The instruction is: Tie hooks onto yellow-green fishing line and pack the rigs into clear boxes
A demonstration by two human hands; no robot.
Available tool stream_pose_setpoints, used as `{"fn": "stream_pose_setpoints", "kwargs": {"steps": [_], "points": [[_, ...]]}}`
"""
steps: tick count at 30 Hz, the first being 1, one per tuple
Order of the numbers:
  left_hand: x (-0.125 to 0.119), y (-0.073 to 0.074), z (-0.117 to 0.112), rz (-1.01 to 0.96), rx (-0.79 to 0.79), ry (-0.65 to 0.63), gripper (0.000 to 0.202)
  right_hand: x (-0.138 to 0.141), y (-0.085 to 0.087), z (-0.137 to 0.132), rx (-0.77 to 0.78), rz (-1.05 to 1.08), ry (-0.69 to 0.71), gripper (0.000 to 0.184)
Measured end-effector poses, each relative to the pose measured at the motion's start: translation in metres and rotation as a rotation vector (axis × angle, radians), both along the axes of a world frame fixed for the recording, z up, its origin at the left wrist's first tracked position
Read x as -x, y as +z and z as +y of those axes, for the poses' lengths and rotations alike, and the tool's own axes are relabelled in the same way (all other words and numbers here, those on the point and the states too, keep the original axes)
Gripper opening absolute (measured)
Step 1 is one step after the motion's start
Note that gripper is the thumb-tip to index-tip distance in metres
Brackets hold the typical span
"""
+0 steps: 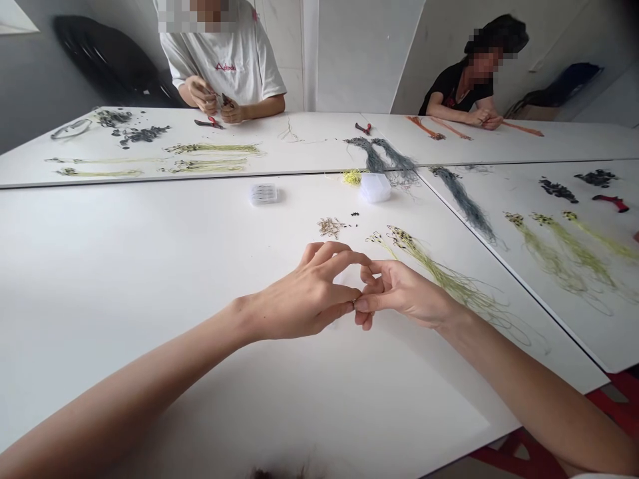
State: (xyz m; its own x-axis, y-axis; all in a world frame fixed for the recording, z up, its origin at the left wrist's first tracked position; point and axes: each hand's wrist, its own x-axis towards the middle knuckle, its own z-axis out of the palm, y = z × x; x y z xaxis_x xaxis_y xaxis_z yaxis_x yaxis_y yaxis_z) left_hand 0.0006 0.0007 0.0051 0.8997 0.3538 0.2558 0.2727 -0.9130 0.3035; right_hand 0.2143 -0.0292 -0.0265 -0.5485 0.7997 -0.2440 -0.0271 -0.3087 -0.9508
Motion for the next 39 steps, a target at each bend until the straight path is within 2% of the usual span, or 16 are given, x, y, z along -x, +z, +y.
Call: {"fn": "stream_pose_setpoints", "kwargs": {"steps": [9, 14, 20, 24, 32, 39], "points": [[0.004, 0.004, -0.003, 0.056, 0.034, 0.001, 0.029, 0.001, 0.001, -0.001, 0.013, 0.011, 0.036, 0.036], [0.005, 0.005, -0.002, 0.064, 0.144, 0.023, 0.023, 0.004, 0.003, -0.003, 0.001, 0.007, 0.062, 0.036], [0.005, 0.007, -0.001, 0.05, 0.175, 0.097, 0.024, 0.007, 0.005, -0.005, -0.098, -0.014, 0.008, 0.021], [0.005, 0.008, 0.0, 0.016, 0.11, 0.137, 0.026, 0.005, 0.005, -0.001, -0.088, -0.011, -0.023, 0.018], [0.004, 0.006, -0.002, 0.0, -0.145, 0.144, 0.026, 0.008, -0.001, -0.001, 0.151, 0.041, 0.104, 0.04], [0.003, 0.005, -0.005, 0.029, -0.278, 0.14, 0.028, 0.011, -0.004, -0.002, 0.249, 0.138, 0.11, 0.031]]}}
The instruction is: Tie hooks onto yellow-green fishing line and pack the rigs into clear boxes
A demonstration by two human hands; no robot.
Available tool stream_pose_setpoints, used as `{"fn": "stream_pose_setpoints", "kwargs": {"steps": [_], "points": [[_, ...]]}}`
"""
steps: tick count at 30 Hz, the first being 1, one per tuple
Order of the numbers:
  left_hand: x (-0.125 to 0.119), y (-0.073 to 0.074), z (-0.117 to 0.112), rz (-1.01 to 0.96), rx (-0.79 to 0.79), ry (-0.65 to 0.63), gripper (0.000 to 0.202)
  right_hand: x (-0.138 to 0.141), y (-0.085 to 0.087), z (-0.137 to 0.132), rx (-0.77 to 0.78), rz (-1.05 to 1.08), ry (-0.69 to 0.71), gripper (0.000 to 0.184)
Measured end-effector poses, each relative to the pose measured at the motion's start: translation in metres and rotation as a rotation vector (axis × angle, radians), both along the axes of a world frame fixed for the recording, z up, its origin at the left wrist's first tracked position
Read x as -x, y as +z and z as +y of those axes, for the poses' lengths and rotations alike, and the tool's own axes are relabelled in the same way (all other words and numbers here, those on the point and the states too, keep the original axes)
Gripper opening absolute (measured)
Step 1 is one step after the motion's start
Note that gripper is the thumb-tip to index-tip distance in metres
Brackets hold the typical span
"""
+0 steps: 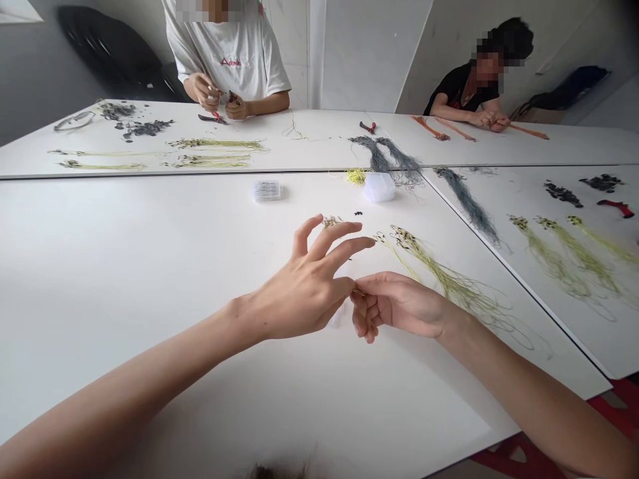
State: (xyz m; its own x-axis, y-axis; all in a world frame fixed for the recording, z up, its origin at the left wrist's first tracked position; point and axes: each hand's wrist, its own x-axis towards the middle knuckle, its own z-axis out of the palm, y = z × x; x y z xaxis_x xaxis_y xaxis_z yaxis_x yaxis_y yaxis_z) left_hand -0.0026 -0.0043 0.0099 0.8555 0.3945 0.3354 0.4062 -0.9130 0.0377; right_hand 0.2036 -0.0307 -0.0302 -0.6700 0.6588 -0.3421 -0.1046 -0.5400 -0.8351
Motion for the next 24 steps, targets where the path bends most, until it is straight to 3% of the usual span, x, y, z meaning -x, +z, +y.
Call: {"fn": "stream_pose_setpoints", "kwargs": {"steps": [4, 7, 14, 19, 22, 24], "points": [[0.0, -0.001, 0.0, 0.004, -0.015, 0.001, 0.027, 0.001, 0.0, -0.002, -0.012, -0.007, -0.016, 0.03], [-0.001, 0.0, 0.0, -0.015, 0.03, 0.025, 0.027, 0.003, 0.001, -0.004, -0.121, -0.078, -0.052, 0.032], [0.003, 0.003, 0.003, -0.074, 0.299, 0.133, 0.029, 0.008, 0.005, -0.008, -0.681, -0.373, -0.247, 0.026], [0.007, 0.004, 0.008, -0.051, 0.569, 0.196, 0.024, 0.005, -0.001, -0.009, -1.171, -0.578, -0.277, 0.015], [0.008, 0.003, 0.011, -0.042, 0.638, 0.21, 0.023, 0.002, -0.007, -0.007, -1.501, -0.702, -0.258, 0.014], [0.008, 0.002, 0.011, -0.041, 0.657, 0.2, 0.022, 0.002, -0.01, -0.007, -1.64, -0.796, -0.229, 0.016]]}}
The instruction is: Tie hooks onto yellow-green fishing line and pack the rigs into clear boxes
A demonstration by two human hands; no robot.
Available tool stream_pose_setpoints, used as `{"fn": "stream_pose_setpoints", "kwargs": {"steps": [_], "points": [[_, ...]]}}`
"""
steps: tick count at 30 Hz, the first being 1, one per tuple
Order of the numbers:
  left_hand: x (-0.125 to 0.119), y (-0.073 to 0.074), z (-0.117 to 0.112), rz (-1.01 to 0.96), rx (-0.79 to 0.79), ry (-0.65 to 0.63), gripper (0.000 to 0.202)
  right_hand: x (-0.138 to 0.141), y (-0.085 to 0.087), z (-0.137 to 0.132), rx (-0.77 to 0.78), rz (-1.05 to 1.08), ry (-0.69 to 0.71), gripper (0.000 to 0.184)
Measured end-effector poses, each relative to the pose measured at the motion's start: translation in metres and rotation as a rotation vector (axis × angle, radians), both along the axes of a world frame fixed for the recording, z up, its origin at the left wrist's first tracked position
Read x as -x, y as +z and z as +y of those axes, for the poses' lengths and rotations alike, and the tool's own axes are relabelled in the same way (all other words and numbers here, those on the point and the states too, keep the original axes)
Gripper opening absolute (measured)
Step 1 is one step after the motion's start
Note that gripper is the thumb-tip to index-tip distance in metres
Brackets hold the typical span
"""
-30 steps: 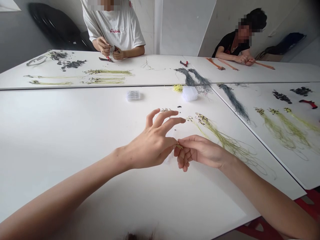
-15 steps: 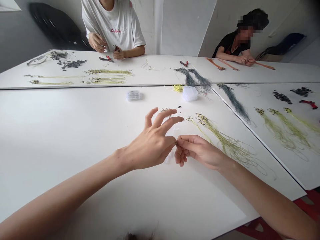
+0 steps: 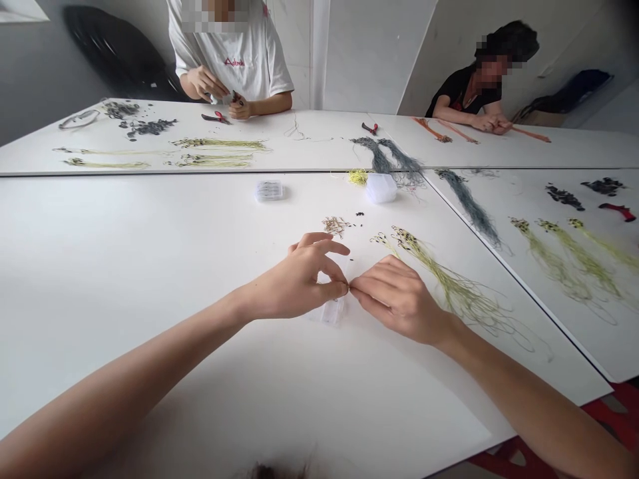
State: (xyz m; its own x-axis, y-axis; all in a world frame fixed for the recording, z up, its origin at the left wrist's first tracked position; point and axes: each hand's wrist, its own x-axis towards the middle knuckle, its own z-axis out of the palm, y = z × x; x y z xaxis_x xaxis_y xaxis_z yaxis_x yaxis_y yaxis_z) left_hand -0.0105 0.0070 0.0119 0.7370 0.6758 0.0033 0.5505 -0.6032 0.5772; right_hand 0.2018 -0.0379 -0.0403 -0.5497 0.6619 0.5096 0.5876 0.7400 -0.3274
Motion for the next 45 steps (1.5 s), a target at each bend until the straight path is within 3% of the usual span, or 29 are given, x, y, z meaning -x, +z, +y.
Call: {"fn": "stream_pose_setpoints", "kwargs": {"steps": [6, 18, 26, 36, 45], "points": [[0.004, -0.002, 0.0, -0.01, -0.007, -0.06, 0.019, 0.004, 0.0, -0.001, -0.096, -0.119, -0.023, 0.021], [0.016, -0.003, -0.001, 0.032, -0.023, -0.062, 0.027, 0.023, -0.015, -0.005, 0.004, 0.057, -0.045, 0.017], [0.03, -0.026, -0.012, 0.095, -0.05, 0.006, 0.032, 0.041, -0.026, -0.012, 0.098, 0.001, -0.053, 0.017], [0.023, -0.029, -0.011, 0.177, -0.077, 0.013, 0.036, 0.038, -0.026, -0.017, 0.133, -0.032, -0.062, 0.017], [0.016, -0.03, -0.01, 0.201, -0.004, 0.04, 0.032, 0.036, -0.025, -0.017, 0.131, -0.033, -0.082, 0.019]]}}
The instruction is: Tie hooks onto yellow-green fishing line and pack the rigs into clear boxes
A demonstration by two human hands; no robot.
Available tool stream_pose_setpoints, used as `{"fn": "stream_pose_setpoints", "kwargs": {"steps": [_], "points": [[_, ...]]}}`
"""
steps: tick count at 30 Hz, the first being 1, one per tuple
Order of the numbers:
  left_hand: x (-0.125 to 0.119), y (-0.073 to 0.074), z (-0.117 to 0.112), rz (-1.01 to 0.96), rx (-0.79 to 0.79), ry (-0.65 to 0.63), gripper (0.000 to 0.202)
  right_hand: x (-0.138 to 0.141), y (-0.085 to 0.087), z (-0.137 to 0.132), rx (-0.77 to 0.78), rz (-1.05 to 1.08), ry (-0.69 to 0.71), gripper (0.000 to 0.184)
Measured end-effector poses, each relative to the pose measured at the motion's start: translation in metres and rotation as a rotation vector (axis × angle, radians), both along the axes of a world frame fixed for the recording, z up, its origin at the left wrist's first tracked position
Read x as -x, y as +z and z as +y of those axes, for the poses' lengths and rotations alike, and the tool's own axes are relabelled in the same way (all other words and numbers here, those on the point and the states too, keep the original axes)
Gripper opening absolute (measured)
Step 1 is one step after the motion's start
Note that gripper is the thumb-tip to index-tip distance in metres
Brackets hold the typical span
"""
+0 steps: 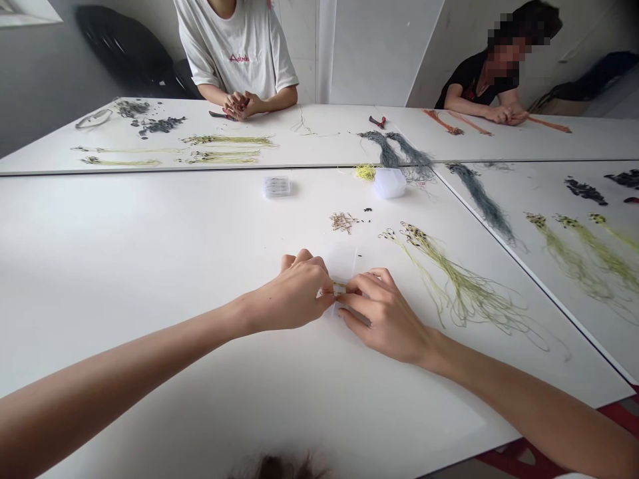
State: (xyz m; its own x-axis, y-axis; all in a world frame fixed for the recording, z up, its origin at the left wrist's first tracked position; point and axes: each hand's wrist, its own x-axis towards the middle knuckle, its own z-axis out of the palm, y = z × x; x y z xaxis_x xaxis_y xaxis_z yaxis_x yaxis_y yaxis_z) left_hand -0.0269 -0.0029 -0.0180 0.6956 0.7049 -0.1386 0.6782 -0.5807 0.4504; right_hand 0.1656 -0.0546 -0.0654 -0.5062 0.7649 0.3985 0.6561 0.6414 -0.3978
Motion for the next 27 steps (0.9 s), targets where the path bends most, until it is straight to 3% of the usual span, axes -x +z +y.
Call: {"fn": "stream_pose_setpoints", "kwargs": {"steps": [15, 27], "points": [[0.0, -0.004, -0.007, 0.041, -0.11, 0.001, 0.032, 0.006, -0.01, 0.004, -0.035, 0.04, -0.036, 0.022], [-0.004, -0.004, -0.01, 0.079, -0.168, 0.032, 0.031, 0.009, -0.011, 0.004, 0.1, 0.185, -0.105, 0.014]]}}
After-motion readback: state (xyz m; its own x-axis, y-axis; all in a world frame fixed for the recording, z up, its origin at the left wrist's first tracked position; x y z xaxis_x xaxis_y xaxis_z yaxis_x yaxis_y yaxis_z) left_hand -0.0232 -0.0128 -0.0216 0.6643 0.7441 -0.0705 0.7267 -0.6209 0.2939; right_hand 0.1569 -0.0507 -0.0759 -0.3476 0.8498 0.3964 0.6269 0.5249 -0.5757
